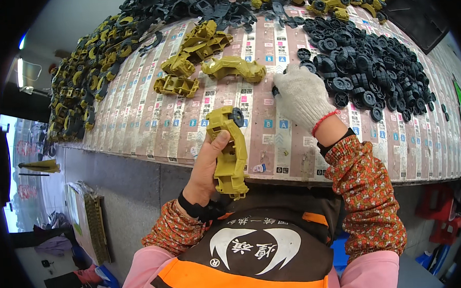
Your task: The person assembles yellow and black plastic components by hand. They pick up a yellow plastic frame, insert a black circular part into it, and place the assembled unit on the table. This process is repeated multiple times with different parts from piles on the table.
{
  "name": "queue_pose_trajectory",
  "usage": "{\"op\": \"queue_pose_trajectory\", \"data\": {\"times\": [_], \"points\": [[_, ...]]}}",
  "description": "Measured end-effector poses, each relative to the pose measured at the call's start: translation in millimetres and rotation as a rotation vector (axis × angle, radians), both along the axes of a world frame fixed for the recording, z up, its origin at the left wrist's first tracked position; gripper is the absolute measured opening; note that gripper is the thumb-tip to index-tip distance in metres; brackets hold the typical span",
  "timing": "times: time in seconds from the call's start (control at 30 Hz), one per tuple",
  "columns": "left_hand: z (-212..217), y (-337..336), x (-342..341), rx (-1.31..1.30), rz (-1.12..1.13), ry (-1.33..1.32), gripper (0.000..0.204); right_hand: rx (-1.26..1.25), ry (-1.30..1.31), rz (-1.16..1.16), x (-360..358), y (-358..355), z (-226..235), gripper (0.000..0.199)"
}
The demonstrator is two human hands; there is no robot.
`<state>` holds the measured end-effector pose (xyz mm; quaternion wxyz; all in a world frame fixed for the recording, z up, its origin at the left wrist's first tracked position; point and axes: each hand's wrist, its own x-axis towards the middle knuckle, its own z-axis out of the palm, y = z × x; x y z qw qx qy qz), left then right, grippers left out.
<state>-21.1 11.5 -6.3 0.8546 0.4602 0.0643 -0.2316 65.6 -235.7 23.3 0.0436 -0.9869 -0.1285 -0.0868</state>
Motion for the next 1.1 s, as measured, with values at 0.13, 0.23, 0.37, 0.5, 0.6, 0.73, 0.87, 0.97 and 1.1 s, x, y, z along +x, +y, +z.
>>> {"op": "queue_pose_trajectory", "data": {"times": [0.13, 0.23, 0.37, 0.5, 0.6, 0.73, 0.87, 0.97, 1.1], "points": [[1.8, 3.6, -3.1, -0.020, 0.092, 0.011, 0.042, 0.055, -0.055, 0.059, 3.3, 5.1, -4.8, 0.019], [-2.8, 5.2, -3.6, -0.025, 0.145, 0.015, 0.041, 0.244, -0.016, 0.137, -19.8, 9.0, -13.1, 0.019], [-10.8, 2.2, -0.2, -0.069, 0.202, 0.018, 0.041, 0.706, 0.470, 0.118, -76.2, 26.1, 9.9, 0.021], [-4.8, -8.5, 2.7, -0.043, 0.233, -0.022, 0.041, 0.945, 0.320, 0.060, -123.2, 40.3, 0.1, 0.029], [-2.6, -14.8, 0.9, -0.008, 0.251, -0.066, 0.041, 0.993, 0.324, 0.039, -133.1, 42.7, -3.5, 0.034], [-5.5, -16.1, 2.0, -0.049, 0.241, -0.092, 0.041, 1.021, 0.359, 0.010, -141.0, 47.2, -0.2, 0.037], [-2.6, -18.2, -0.6, 0.004, 0.277, -0.173, 0.042, 1.055, 0.364, 0.013, -148.1, 49.2, -2.5, 0.038], [-1.7, -17.1, -4.0, 0.084, 0.294, -0.228, 0.050, 1.017, 0.355, 0.027, -151.1, 49.6, 5.8, 0.038], [1.2, -23.2, -10.0, 0.195, 0.337, -0.421, 0.074, 0.831, 0.244, 0.084, -163.1, 55.7, 8.6, 0.040]]}}
